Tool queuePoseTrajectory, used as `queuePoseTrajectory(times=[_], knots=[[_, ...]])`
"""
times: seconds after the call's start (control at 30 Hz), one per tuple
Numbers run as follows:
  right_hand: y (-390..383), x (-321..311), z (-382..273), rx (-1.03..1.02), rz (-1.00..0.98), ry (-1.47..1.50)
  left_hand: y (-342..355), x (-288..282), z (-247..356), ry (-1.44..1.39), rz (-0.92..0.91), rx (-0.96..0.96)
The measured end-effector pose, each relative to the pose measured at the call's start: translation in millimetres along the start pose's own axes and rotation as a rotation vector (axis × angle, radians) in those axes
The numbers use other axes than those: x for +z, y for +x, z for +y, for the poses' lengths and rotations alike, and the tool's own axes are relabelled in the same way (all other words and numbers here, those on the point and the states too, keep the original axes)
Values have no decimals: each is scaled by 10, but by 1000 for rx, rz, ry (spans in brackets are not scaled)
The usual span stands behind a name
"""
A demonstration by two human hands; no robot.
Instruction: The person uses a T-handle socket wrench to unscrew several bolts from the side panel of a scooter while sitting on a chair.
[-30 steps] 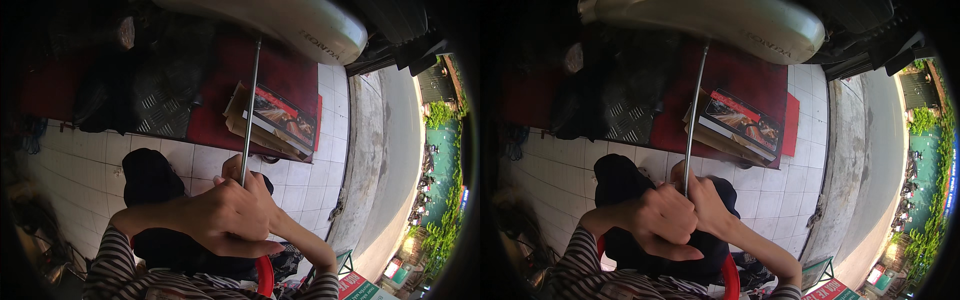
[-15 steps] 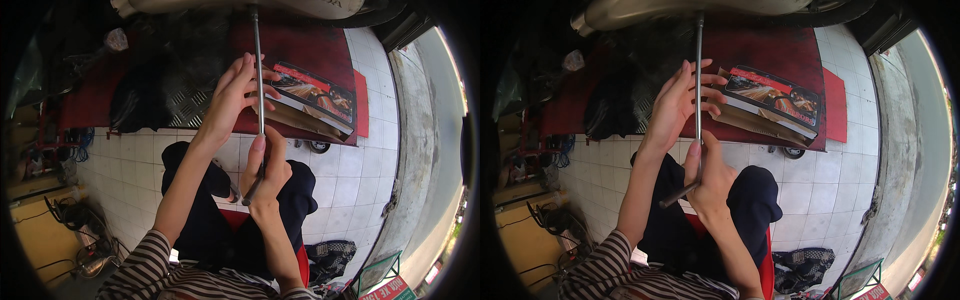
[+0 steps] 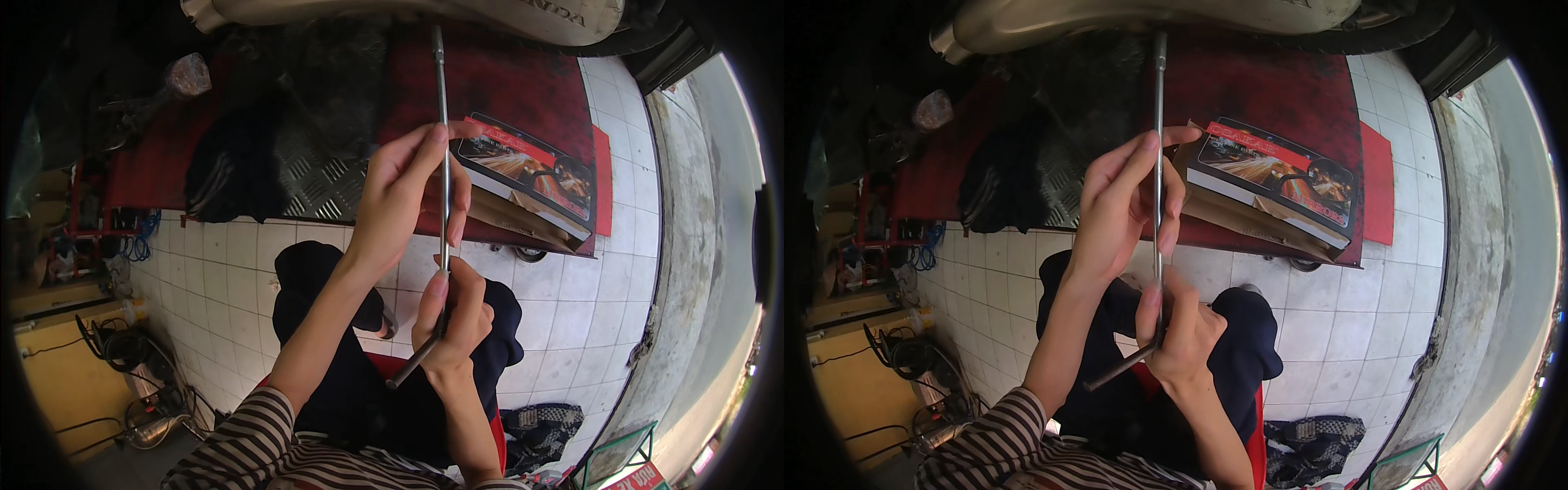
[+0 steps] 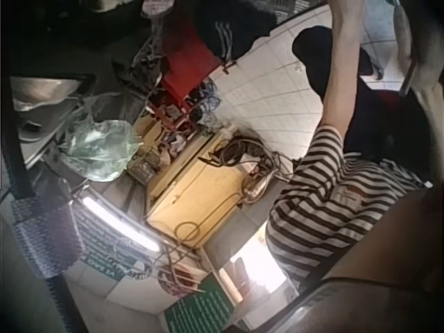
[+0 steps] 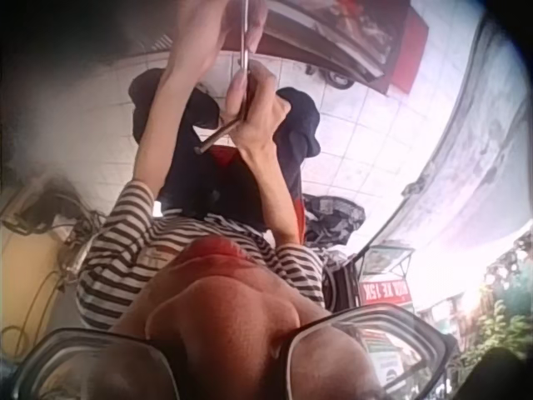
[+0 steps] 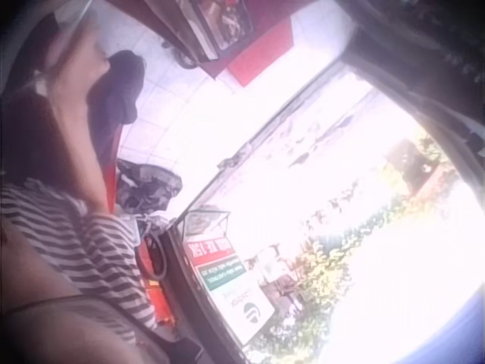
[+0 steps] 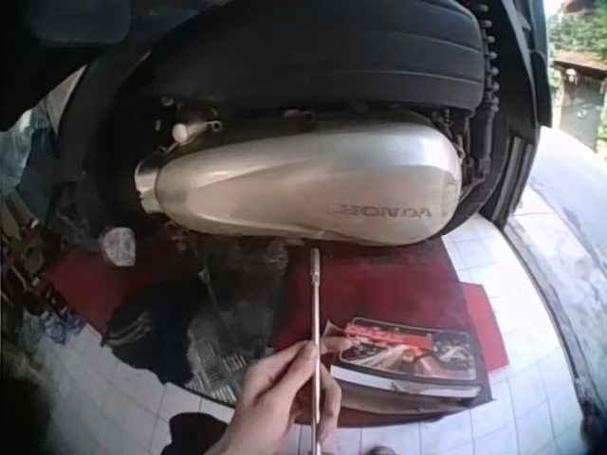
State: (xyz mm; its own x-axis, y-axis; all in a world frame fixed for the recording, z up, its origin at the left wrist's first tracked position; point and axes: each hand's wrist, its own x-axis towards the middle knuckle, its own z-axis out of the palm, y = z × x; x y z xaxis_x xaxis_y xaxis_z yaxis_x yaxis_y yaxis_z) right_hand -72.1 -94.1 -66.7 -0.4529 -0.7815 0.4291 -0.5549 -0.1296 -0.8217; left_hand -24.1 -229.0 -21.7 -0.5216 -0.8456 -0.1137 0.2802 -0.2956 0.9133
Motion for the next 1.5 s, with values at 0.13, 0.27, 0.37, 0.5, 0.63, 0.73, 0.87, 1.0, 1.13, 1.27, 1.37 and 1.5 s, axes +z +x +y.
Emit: queuePoseTrajectory(times=[0.13,0.27,0.37,0.5,0.63,0.73,0.87,1.0,1.13,1.27,1.37,1.5], knots=[[116,28,-20,-39,-4,-40,63,-11,68,-37,-9,-7],[178,77,-1,-90,20,-81,134,-66,43,-38,-2,24],[182,93,22,-118,23,-151,143,-82,36,-45,-10,21],[169,77,-38,-77,23,-284,157,-102,42,-50,-33,24],[249,22,-75,-149,0,-430,198,-102,110,-127,-39,-41],[320,-61,-91,-208,-57,-525,249,-101,103,-219,-57,-81],[448,-180,-197,-238,-136,-573,300,-56,84,-369,-65,-93],[544,-175,-433,-230,-222,-528,346,-75,129,-566,-140,-137],[476,-63,-383,-172,-196,-455,342,-212,112,-498,-191,-139],[396,-50,-340,-146,-266,-614,201,-267,56,-37,96,112],[417,-169,-347,-131,-405,-789,-238,-501,1,-95,168,436],[457,-308,-498,-37,-554,-807,-1034,-258,151,-416,-214,344]])
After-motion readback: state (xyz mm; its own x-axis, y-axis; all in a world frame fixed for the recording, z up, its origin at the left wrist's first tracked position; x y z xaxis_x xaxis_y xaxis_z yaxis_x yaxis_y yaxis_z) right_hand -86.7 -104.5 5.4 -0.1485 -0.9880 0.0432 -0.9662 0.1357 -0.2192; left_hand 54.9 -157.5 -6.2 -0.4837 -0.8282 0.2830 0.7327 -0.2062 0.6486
